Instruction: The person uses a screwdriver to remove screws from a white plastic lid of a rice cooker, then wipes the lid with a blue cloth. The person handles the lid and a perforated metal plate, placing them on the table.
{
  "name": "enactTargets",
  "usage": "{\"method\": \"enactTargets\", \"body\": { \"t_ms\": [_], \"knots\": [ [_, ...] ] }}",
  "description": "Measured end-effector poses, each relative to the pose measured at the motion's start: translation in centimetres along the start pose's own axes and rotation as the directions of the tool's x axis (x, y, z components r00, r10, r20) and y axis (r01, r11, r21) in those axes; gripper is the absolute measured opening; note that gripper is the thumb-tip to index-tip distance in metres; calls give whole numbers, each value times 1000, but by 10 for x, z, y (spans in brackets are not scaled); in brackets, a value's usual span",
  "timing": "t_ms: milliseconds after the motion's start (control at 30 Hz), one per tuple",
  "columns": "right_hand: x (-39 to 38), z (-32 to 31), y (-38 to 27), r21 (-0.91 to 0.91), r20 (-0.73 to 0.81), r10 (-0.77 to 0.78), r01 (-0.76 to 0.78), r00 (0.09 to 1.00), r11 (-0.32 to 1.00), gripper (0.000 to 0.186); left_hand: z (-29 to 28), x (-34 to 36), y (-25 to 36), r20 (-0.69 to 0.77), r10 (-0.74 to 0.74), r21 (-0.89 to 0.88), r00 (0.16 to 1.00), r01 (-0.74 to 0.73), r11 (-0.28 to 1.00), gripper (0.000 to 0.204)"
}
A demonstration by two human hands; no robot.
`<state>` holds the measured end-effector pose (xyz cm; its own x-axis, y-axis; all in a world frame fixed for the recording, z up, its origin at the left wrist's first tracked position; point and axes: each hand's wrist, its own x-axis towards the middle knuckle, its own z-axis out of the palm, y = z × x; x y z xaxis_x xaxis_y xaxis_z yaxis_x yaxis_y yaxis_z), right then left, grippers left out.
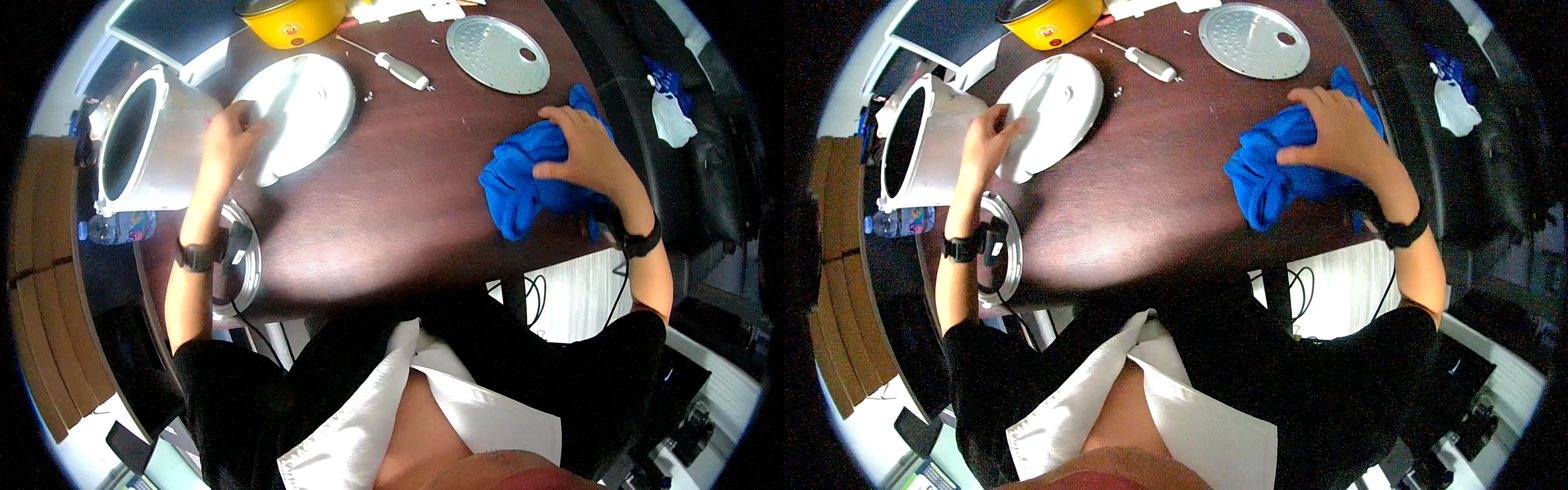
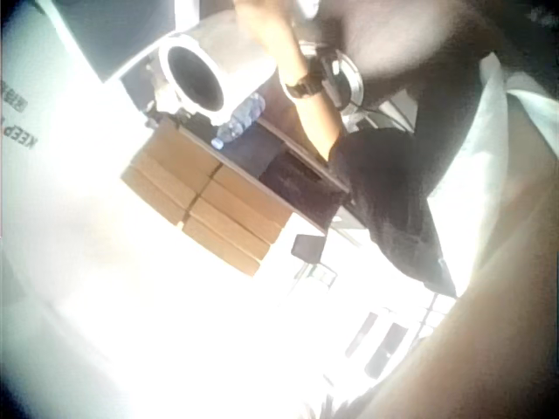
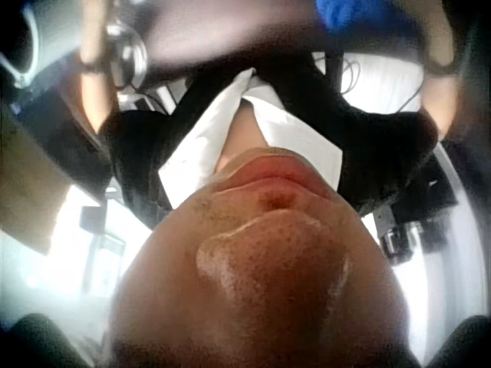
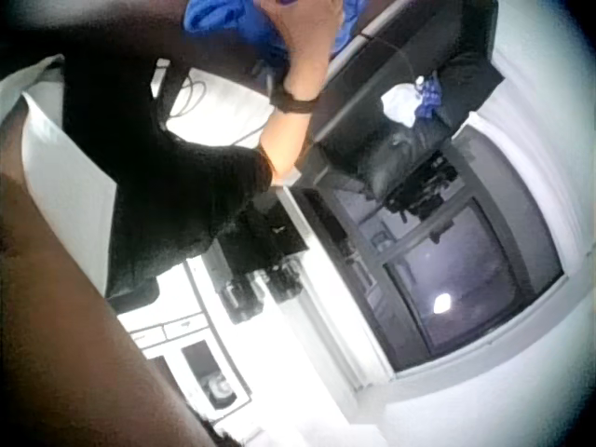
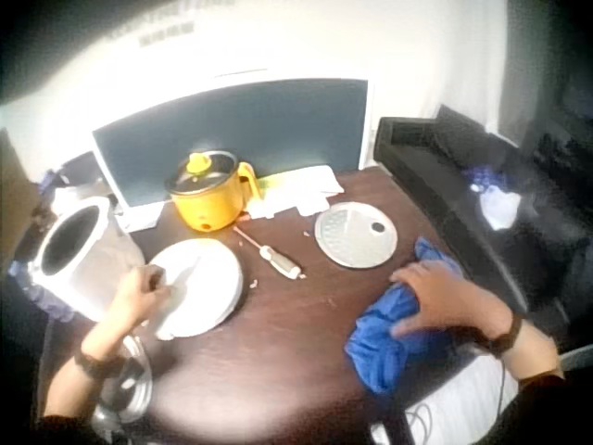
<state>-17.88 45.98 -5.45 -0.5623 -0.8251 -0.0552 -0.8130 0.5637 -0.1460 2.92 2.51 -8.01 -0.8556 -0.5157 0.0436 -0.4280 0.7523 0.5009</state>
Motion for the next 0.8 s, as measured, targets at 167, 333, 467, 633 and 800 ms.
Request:
{"method": "enactTargets", "body": {
  "t_ms": [167, 333, 467, 633, 800],
  "knots": [
    [-36, 34, 7, -319, -181, 150, -202, 972, 926, 96, -12, -21, 4, -65, 48, -105, 997, -55, 993, 37],
    [-42, 58, 42, 58, -248, 356, -353, 901, 934, 90, -31, -66, 47, -88, 75, -216, 993, -92, 972, 37],
    [-41, 68, 44, 342, -274, 363, -263, 890, 902, 73, -15, -79, 83, -57, 191, -257, 980, -200, 946, 35],
    [-78, 35, 47, 606, -320, 413, -151, 853, 781, 41, 28, -88, 141, 27, 443, -160, 896, -433, 887, 35],
    [-145, -29, 59, 645, -488, 421, -9, 764, 764, 28, 70, -82, 183, 97, 564, -165, 820, -545, 822, 41]
  ]
}}
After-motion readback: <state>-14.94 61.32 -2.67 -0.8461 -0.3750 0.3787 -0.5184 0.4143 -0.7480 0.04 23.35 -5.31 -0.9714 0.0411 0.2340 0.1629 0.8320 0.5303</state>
